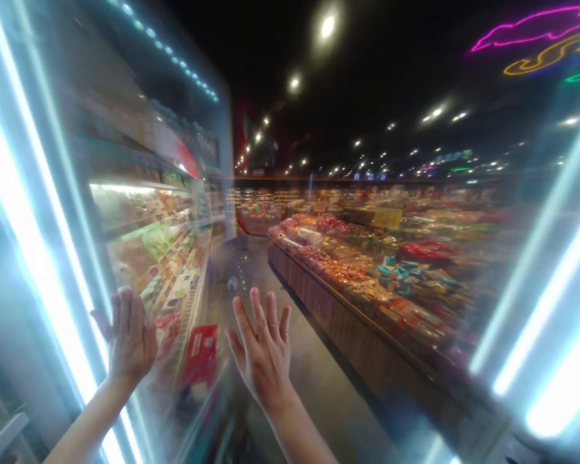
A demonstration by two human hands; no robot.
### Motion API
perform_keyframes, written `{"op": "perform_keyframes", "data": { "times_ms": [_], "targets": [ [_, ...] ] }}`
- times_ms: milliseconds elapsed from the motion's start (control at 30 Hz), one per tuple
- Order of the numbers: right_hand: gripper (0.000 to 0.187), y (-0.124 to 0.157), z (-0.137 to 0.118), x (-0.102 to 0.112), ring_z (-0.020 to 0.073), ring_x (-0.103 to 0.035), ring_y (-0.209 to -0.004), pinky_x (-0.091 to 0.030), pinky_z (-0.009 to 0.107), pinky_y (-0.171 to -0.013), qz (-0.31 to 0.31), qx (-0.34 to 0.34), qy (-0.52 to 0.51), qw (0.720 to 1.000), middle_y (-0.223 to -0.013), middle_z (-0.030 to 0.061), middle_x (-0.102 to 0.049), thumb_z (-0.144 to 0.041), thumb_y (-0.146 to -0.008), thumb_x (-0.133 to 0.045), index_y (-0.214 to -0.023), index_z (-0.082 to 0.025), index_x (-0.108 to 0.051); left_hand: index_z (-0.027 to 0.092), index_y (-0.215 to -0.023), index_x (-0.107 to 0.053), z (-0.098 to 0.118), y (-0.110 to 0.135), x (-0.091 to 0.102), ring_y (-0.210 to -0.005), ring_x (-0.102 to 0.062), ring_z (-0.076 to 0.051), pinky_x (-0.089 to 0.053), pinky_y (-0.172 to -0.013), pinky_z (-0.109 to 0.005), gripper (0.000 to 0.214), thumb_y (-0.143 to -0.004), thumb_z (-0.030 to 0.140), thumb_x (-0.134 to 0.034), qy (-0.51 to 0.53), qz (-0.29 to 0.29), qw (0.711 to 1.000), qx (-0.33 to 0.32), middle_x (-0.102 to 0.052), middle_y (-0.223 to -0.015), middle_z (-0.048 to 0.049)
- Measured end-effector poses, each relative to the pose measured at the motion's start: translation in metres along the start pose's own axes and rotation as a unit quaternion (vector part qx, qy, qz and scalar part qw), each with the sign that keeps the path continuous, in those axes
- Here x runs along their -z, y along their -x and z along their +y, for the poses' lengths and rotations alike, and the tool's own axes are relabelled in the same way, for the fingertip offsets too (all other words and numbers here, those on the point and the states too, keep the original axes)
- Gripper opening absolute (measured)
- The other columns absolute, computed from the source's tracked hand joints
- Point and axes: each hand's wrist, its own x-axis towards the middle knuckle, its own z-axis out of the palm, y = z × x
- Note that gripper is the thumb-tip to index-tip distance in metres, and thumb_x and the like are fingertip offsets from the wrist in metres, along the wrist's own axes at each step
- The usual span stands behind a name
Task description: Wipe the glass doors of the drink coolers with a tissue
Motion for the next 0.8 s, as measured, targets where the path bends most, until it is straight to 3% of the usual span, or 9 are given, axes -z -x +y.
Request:
{"op": "perform_keyframes", "data": {
  "times_ms": [67,200,367,533,700,800],
  "targets": [
    [0.08,-0.002,-0.012,-0.007,0.0281,-0.013,-0.16,-0.011,0.055,-0.131,-0.001,-0.007,0.0,1.0,-0.172,0.0047,-0.018,-0.03,-0.098,-0.067,-0.164,-0.027,-0.023,0.015,-0.164,-0.007,-0.016,0.011,0.002,-0.16,-0.001,-0.026,0.009,-0.128,-0.06,0.081,-0.094,0.014,-0.047,0.003,-0.002,1.0,0.006,-0.007,-0.171,-0.0133],
    [0.077,-0.002,-0.036,-0.021,0.0288,-0.012,-0.16,-0.011,0.055,-0.131,0.005,-0.005,0.0,1.0,-0.172,0.0046,-0.018,-0.029,-0.099,-0.065,-0.164,-0.026,-0.025,0.017,-0.164,-0.009,-0.037,0.031,0.0,-0.16,-0.003,-0.022,0.006,-0.131,-0.053,0.081,-0.094,0.013,-0.049,0.013,-0.001,0.999,-0.05,-0.007,-0.172,-0.0071],
    [0.075,0.005,-0.053,-0.035,0.0327,-0.014,-0.16,-0.016,0.064,-0.128,0.02,-0.032,0.016,0.999,-0.171,0.0087,-0.019,-0.026,-0.1,-0.061,-0.164,-0.023,-0.023,0.017,-0.164,-0.009,-0.059,0.029,-0.002,-0.161,0.0,-0.024,0.005,-0.132,-0.052,0.081,-0.095,0.013,-0.051,0.029,0.027,0.999,-0.002,-0.005,-0.173,-0.0068],
    [0.075,0.008,-0.057,-0.042,0.033,-0.012,-0.16,-0.02,0.065,-0.127,0.02,-0.044,0.027,0.998,-0.171,0.0096,-0.021,-0.027,-0.101,-0.059,-0.165,-0.021,-0.021,0.014,-0.163,-0.012,-0.063,0.056,-0.004,-0.161,-0.003,-0.025,-0.002,-0.133,-0.048,0.083,-0.092,0.007,-0.054,0.043,0.017,0.999,-0.025,-0.006,-0.173,-0.0074],
    [0.075,0.007,-0.057,-0.044,0.0323,-0.009,-0.16,-0.019,0.066,-0.127,0.027,-0.042,0.038,0.998,-0.171,0.0103,-0.022,-0.028,-0.101,-0.058,-0.165,-0.019,-0.019,0.016,-0.164,-0.014,-0.067,0.038,-0.005,-0.161,-0.006,-0.025,-0.004,-0.133,-0.05,0.081,-0.093,0.008,-0.052,0.054,0.046,0.997,0.009,-0.009,-0.173,-0.0079],
    [0.075,0.008,-0.057,-0.044,0.0333,-0.01,-0.16,-0.018,0.069,-0.126,0.028,-0.048,0.042,0.998,-0.17,0.0101,-0.022,-0.028,-0.102,-0.057,-0.165,-0.021,-0.018,0.014,-0.163,-0.013,-0.061,0.045,-0.004,-0.161,-0.005,-0.025,-0.004,-0.133,-0.049,0.082,-0.092,0.006,-0.052,0.057,0.041,0.998,-0.001,-0.008,-0.173,-0.0078]
  ]
}}
